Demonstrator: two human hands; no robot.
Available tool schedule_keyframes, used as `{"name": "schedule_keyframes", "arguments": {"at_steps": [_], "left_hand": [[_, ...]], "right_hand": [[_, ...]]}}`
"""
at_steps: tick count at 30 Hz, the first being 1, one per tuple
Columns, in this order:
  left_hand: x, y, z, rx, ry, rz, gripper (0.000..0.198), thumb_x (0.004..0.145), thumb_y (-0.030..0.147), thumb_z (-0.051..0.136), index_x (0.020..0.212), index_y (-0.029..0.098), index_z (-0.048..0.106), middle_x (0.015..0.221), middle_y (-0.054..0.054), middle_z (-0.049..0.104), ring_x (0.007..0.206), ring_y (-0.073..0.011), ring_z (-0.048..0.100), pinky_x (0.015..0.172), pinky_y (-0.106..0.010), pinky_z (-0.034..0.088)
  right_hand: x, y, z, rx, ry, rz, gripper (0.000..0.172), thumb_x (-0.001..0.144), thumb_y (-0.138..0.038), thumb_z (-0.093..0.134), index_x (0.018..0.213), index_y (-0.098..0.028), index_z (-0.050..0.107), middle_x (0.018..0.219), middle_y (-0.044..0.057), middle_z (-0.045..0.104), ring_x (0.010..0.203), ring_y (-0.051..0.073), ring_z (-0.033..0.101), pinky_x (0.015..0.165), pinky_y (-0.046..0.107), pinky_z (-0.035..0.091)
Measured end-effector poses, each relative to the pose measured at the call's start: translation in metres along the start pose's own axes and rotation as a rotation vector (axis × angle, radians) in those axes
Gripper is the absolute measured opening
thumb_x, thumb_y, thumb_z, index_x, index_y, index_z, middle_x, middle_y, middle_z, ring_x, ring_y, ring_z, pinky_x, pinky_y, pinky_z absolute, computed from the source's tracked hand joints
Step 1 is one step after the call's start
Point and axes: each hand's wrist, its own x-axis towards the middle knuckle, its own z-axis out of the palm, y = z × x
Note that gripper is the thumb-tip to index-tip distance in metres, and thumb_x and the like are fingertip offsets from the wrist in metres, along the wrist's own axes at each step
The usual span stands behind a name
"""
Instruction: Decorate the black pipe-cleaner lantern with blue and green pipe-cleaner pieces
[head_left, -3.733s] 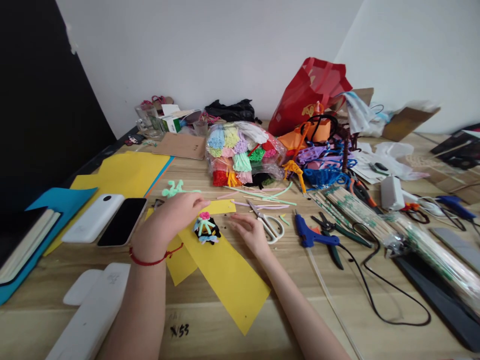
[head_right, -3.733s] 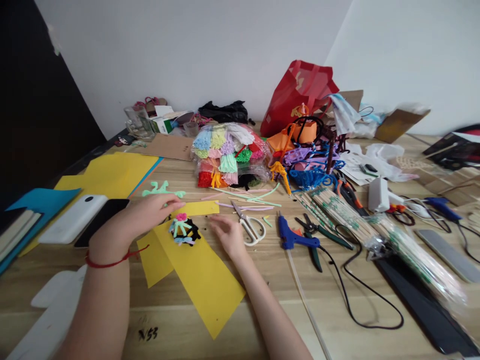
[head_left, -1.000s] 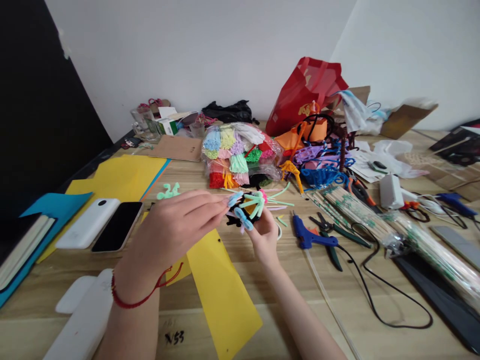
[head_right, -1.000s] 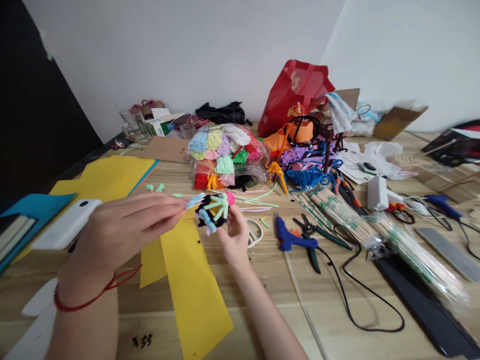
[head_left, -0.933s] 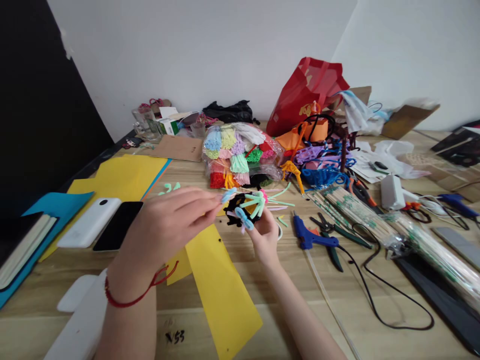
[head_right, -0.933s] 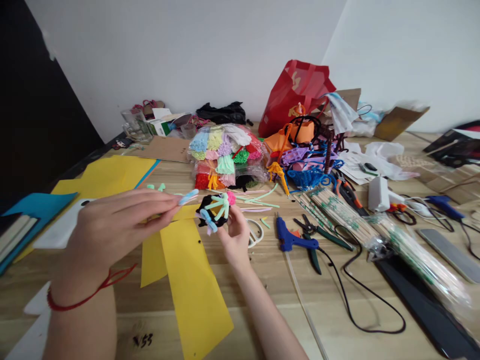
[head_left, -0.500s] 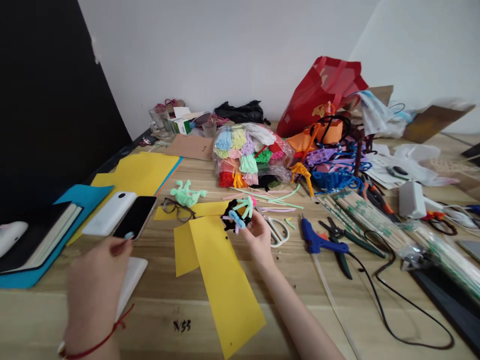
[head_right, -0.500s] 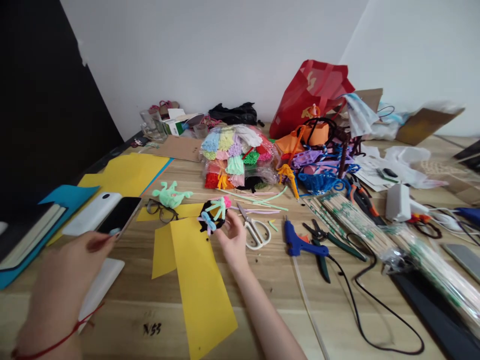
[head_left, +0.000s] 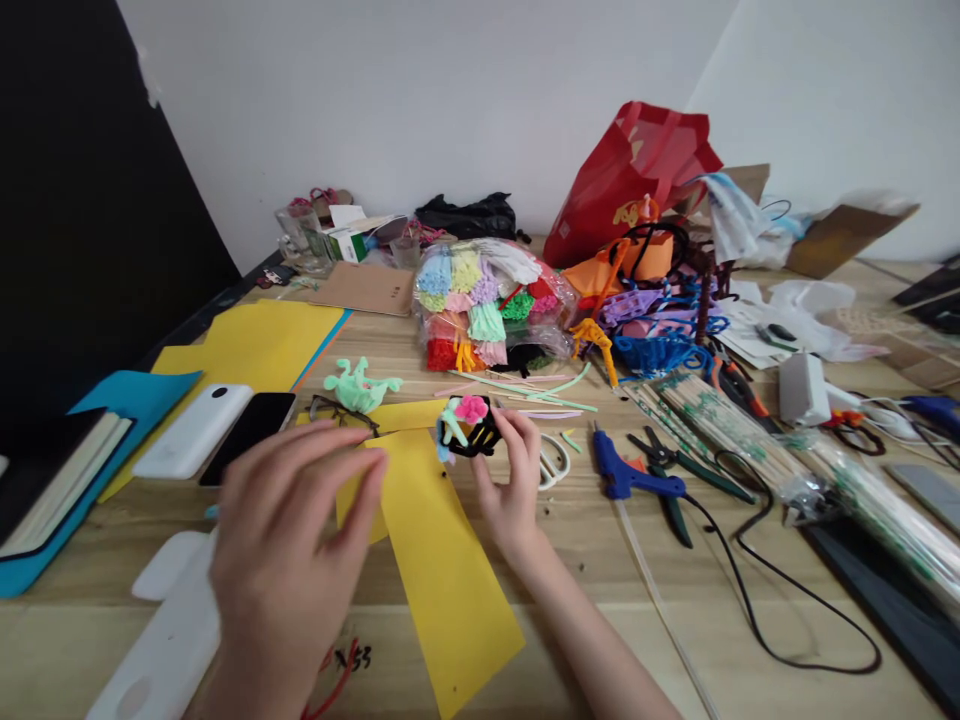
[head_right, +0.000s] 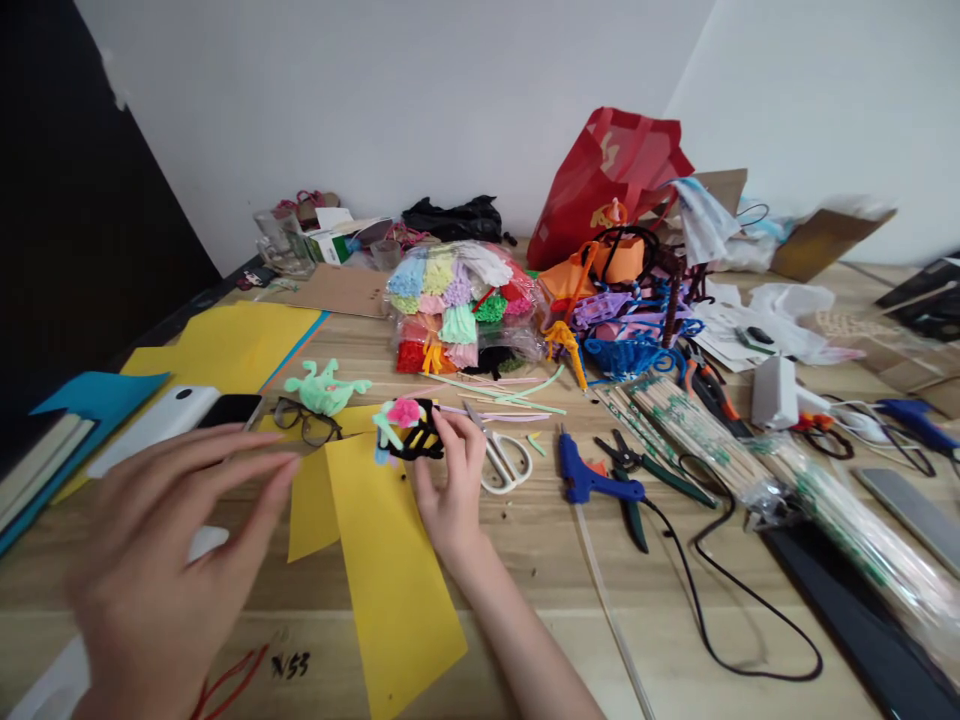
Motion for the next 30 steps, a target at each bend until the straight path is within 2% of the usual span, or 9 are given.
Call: {"name": "schedule_keyframes", "arguments": {"at_steps": [3, 8, 19, 22, 25, 27, 30], "left_hand": [[0.020, 0.016, 0.019, -0.090, -0.068, 0.124, 0.025, 0.092, 0.011, 0.063, 0.112, 0.025, 0.060, 0.114, -0.008, 0.070, 0.110, -0.0249, 0.067, 0.098, -0.045, 0.056], [0.027, 0.006, 0.044, -0.121, -0.160, 0.194, 0.020, 0.094, 0.011, 0.060, 0.114, 0.017, 0.061, 0.113, -0.010, 0.071, 0.106, -0.0232, 0.069, 0.096, -0.040, 0.058], [0.028, 0.003, 0.051, 0.051, -0.090, 0.312, 0.011, 0.090, 0.010, 0.066, 0.100, 0.012, 0.066, 0.100, -0.010, 0.075, 0.092, -0.0259, 0.072, 0.084, -0.040, 0.059], [0.030, 0.005, 0.047, -0.085, -0.090, 0.246, 0.008, 0.089, 0.011, 0.068, 0.097, 0.013, 0.066, 0.102, -0.009, 0.074, 0.095, -0.0232, 0.071, 0.089, -0.037, 0.056], [0.032, 0.003, 0.040, -0.314, -0.106, 0.071, 0.011, 0.092, 0.013, 0.066, 0.103, 0.015, 0.067, 0.106, -0.007, 0.072, 0.104, -0.0180, 0.068, 0.098, -0.030, 0.051], [0.033, 0.000, 0.037, -0.408, -0.168, 0.008, 0.013, 0.095, 0.015, 0.062, 0.106, 0.017, 0.068, 0.107, -0.005, 0.072, 0.106, -0.0155, 0.066, 0.097, -0.027, 0.050], [0.034, -0.009, 0.035, -0.489, -0.342, -0.022, 0.014, 0.098, 0.022, 0.058, 0.097, 0.020, 0.072, 0.101, -0.002, 0.073, 0.099, -0.0157, 0.066, 0.091, -0.028, 0.049]], "right_hand": [[0.001, -0.002, -0.003, -0.108, -0.007, -0.062, 0.059, 0.092, -0.016, 0.054, 0.147, -0.035, 0.044, 0.129, 0.010, 0.053, 0.124, 0.028, 0.051, 0.104, 0.051, 0.043], [0.002, -0.003, -0.006, -0.226, -0.005, -0.148, 0.063, 0.095, -0.016, 0.052, 0.152, -0.036, 0.036, 0.129, 0.010, 0.055, 0.121, 0.028, 0.049, 0.104, 0.050, 0.041], [0.003, -0.004, -0.003, -0.314, 0.044, -0.280, 0.058, 0.097, -0.011, 0.046, 0.152, -0.029, 0.037, 0.124, 0.011, 0.059, 0.119, 0.027, 0.053, 0.103, 0.049, 0.044], [0.005, -0.002, -0.004, -0.322, 0.085, -0.308, 0.057, 0.097, -0.010, 0.045, 0.150, -0.029, 0.038, 0.122, 0.011, 0.060, 0.118, 0.025, 0.055, 0.106, 0.050, 0.044], [0.006, 0.001, -0.004, -0.324, 0.136, -0.344, 0.053, 0.097, -0.009, 0.045, 0.146, -0.030, 0.042, 0.119, 0.009, 0.061, 0.116, 0.024, 0.057, 0.107, 0.050, 0.044], [0.006, 0.002, -0.004, -0.328, 0.168, -0.373, 0.050, 0.097, -0.008, 0.047, 0.141, -0.031, 0.045, 0.117, 0.007, 0.062, 0.116, 0.023, 0.058, 0.108, 0.049, 0.044], [0.005, 0.006, -0.005, -0.331, 0.203, -0.421, 0.044, 0.097, -0.007, 0.048, 0.133, -0.032, 0.051, 0.117, 0.005, 0.064, 0.120, 0.021, 0.056, 0.109, 0.045, 0.043]]}}
